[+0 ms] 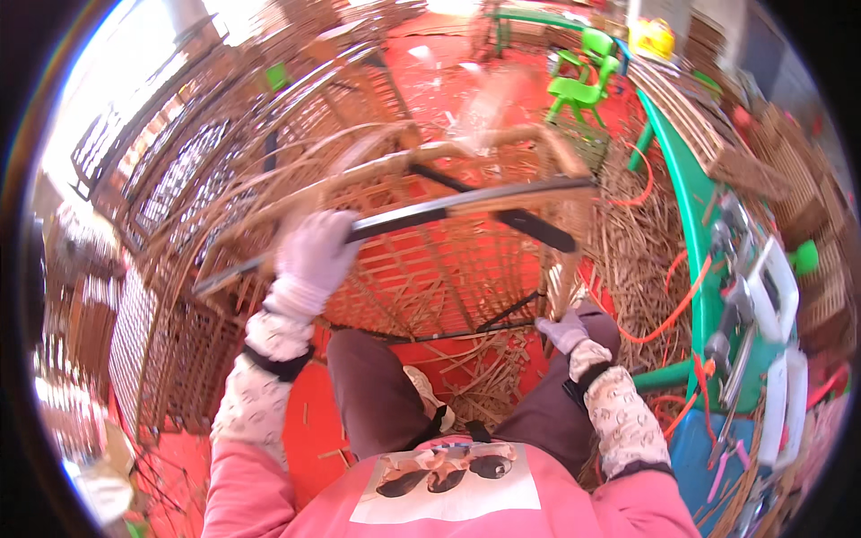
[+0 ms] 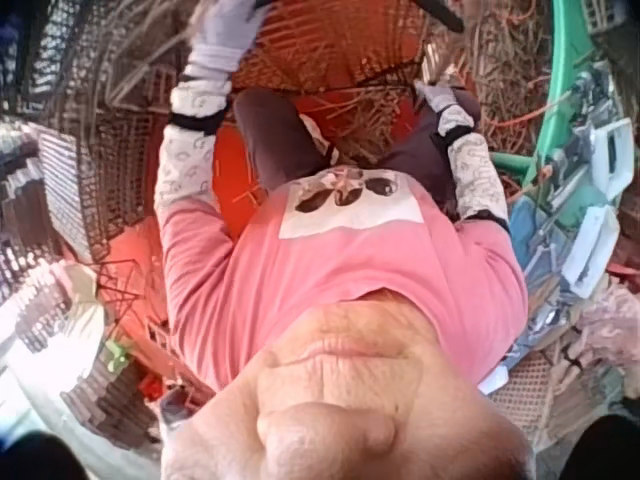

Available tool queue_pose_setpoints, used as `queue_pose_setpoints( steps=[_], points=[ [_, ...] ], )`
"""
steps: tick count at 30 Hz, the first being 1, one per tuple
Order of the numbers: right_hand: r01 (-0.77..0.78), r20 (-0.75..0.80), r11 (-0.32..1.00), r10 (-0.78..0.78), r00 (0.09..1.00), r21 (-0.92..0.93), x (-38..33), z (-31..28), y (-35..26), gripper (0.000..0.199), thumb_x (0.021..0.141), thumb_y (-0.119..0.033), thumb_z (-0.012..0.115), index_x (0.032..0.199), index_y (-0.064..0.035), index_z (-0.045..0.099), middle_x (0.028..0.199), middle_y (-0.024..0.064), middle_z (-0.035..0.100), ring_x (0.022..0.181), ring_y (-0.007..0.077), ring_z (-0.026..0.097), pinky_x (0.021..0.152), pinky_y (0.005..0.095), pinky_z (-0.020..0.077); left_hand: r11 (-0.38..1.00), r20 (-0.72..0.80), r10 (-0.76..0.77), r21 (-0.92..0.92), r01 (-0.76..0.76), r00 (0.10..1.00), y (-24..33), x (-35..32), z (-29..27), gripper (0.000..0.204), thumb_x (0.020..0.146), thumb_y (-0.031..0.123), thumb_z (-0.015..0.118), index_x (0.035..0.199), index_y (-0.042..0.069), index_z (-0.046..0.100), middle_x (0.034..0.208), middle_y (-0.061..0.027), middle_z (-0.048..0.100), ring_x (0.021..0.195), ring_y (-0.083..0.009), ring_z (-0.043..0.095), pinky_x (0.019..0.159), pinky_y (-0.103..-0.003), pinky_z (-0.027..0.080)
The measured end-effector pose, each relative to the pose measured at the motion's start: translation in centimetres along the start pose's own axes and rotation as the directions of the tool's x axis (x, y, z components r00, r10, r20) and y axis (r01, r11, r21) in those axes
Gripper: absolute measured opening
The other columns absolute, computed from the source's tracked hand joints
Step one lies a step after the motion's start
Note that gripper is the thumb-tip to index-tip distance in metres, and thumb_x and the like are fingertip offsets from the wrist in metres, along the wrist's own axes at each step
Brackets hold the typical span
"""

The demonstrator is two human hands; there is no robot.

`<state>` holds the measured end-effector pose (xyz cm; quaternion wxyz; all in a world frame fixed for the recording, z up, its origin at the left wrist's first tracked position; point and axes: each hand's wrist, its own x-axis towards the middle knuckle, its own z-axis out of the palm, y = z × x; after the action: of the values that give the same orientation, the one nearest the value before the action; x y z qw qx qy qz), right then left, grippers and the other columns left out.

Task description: The person is assembling and finishing a wicker chair frame, attaching bamboo or wicker strips to the seat and base using a staple gun and pliers.

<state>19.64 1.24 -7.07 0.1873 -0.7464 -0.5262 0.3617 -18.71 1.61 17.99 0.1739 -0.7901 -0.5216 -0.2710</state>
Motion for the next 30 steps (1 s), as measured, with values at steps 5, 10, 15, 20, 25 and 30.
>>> queue_pose_setpoints(
  steps=[5, 10, 15, 20, 25, 30],
  points=[
    [0.641, -0.397, 0.624, -0.504, 0.767, 0.448, -2.2, -4.9, -3.6, 0.047, 0.072, -0.016, 0.062, 0.113, 0.0026, 0.047, 0.097, 0.0093, 0.052, 0.095, 0.0169, 0.051, 0.078, 0.0296, 0.0437, 0.993, 0.036, 0.080, 0.088, -0.083, 0.996, 5.4, 2.1, 5.9, 0.006, 0.073, 0.016, 0.054, 0.070, 0.016, 0.059, 0.068, -0.0021, 0.059, 0.071, -0.0211, 0.059, 0.069, -0.037, 0.045],
    [0.569, -0.502, 0.497, -0.276, 0.820, 0.655, -1.7, -14.3, -4.7, 0.053, 0.084, -0.032, 0.052, 0.128, -0.0051, 0.039, 0.122, 0.0129, 0.047, 0.110, 0.0232, 0.047, 0.090, 0.0366, 0.0378, 0.998, -0.082, 0.011, 0.059, -0.006, 0.997, 4.8, 1.9, 7.0, 0.012, 0.074, 0.016, 0.053, 0.086, 0.015, 0.056, 0.080, -0.0014, 0.057, 0.084, -0.0191, 0.056, 0.083, -0.039, 0.038],
    [0.457, -0.411, 0.632, -0.230, 0.882, 0.626, -2.7, -14.4, -13.0, 0.055, 0.087, -0.042, 0.047, 0.132, -0.0117, 0.036, 0.126, 0.0121, 0.045, 0.114, 0.0249, 0.046, 0.087, 0.0382, 0.0389, 0.998, -0.127, -0.056, -0.033, 0.052, 0.990, 4.8, 0.5, 8.3, 0.028, 0.073, 0.015, 0.053, 0.101, 0.014, 0.054, 0.088, -0.0042, 0.053, 0.094, -0.0216, 0.051, 0.095, -0.044, 0.032],
    [0.270, -0.344, 0.728, -0.050, 0.938, 0.630, 2.3, -15.4, -14.1, 0.056, 0.080, -0.042, 0.058, 0.124, -0.0098, 0.045, 0.114, 0.0102, 0.052, 0.097, 0.0220, 0.054, 0.079, 0.0360, 0.0446, 0.987, -0.214, -0.138, -0.109, 0.117, 0.967, 2.8, -0.1, 8.1, 0.024, 0.073, 0.013, 0.053, 0.096, 0.015, 0.056, 0.099, -0.0056, 0.053, 0.101, -0.0232, 0.048, 0.099, -0.043, 0.028],
    [0.353, -0.265, 0.658, -0.235, 0.935, 0.665, 4.0, -14.7, -15.2, 0.054, 0.076, -0.041, 0.064, 0.116, -0.0071, 0.050, 0.099, 0.0099, 0.056, 0.083, 0.0197, 0.058, 0.069, 0.0308, 0.0498, 0.974, -0.135, -0.224, -0.056, 0.219, 0.965, 1.1, -0.5, 7.1, 0.025, 0.076, 0.013, 0.051, 0.100, 0.016, 0.054, 0.107, -0.0073, 0.052, 0.109, -0.0245, 0.045, 0.103, -0.044, 0.022],
    [0.315, -0.212, 0.585, -0.239, 0.948, 0.747, 4.5, -13.2, -16.7, 0.052, 0.079, -0.040, 0.062, 0.117, -0.0063, 0.049, 0.102, 0.0094, 0.056, 0.088, 0.0210, 0.058, 0.072, 0.0333, 0.0503, 0.980, -0.182, -0.197, -0.015, 0.198, 0.963, -0.8, -1.8, 6.8, 0.033, 0.078, 0.013, 0.049, 0.110, 0.018, 0.052, 0.107, -0.0063, 0.051, 0.110, -0.0227, 0.045, 0.105, -0.043, 0.020]
  ],
)
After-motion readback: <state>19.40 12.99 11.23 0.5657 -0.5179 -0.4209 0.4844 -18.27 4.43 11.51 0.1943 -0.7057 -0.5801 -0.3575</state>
